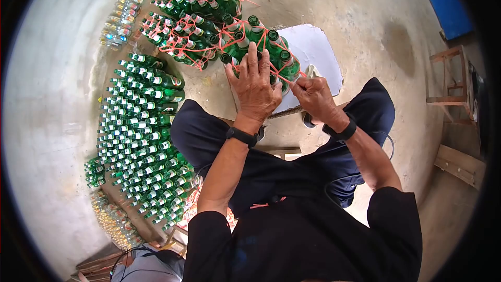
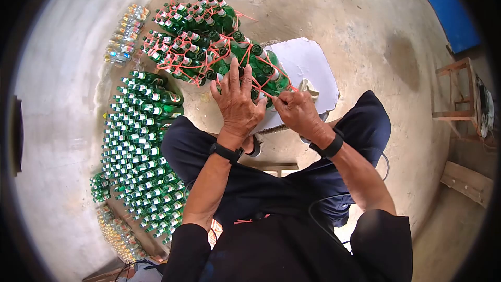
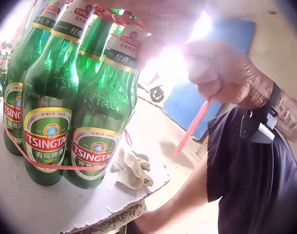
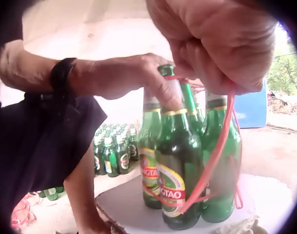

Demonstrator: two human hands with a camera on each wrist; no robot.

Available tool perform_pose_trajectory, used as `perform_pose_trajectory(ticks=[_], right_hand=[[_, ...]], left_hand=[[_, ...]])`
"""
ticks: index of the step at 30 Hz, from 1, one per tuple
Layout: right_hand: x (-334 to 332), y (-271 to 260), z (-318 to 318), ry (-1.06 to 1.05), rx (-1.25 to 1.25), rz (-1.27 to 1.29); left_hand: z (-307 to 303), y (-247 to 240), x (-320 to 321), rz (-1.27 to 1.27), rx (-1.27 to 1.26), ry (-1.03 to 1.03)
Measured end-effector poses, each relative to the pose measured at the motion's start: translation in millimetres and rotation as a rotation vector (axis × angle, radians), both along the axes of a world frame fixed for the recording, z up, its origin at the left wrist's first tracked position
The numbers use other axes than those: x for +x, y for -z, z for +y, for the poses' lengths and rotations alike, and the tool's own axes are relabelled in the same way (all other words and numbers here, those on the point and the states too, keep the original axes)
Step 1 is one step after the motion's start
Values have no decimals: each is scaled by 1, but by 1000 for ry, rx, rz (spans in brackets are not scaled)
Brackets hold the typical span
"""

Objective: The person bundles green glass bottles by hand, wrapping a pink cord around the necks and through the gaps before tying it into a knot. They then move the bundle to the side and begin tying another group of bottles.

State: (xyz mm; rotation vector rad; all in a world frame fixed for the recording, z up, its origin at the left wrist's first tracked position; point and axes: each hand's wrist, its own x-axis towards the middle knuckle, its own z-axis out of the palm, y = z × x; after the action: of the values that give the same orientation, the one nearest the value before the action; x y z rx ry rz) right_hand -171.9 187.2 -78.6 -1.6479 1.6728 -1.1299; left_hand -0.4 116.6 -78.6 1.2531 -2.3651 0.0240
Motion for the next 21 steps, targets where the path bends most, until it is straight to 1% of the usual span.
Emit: perform_pose_trajectory(ticks=[1,4,7,10,13,17,20,21], right_hand=[[-2,-6,-2,0,-17,26],[-24,-24,-28,-106,-82,252],[-40,-40,-68,-321,-238,497],[-39,-41,-106,-403,-210,605],[-39,-42,-128,-432,-154,511],[-41,-31,-139,-443,-152,518],[-30,-40,-141,-481,-185,508],[-29,-35,-142,-474,-183,495]], left_hand=[[-1,0,0,4,-2,5],[0,2,0,29,10,16],[-1,3,-1,63,25,30],[-1,4,0,73,30,33],[-2,5,1,73,27,30],[-3,5,-2,65,17,26],[-3,2,-1,86,-2,26],[-3,2,-2,100,-12,34]])
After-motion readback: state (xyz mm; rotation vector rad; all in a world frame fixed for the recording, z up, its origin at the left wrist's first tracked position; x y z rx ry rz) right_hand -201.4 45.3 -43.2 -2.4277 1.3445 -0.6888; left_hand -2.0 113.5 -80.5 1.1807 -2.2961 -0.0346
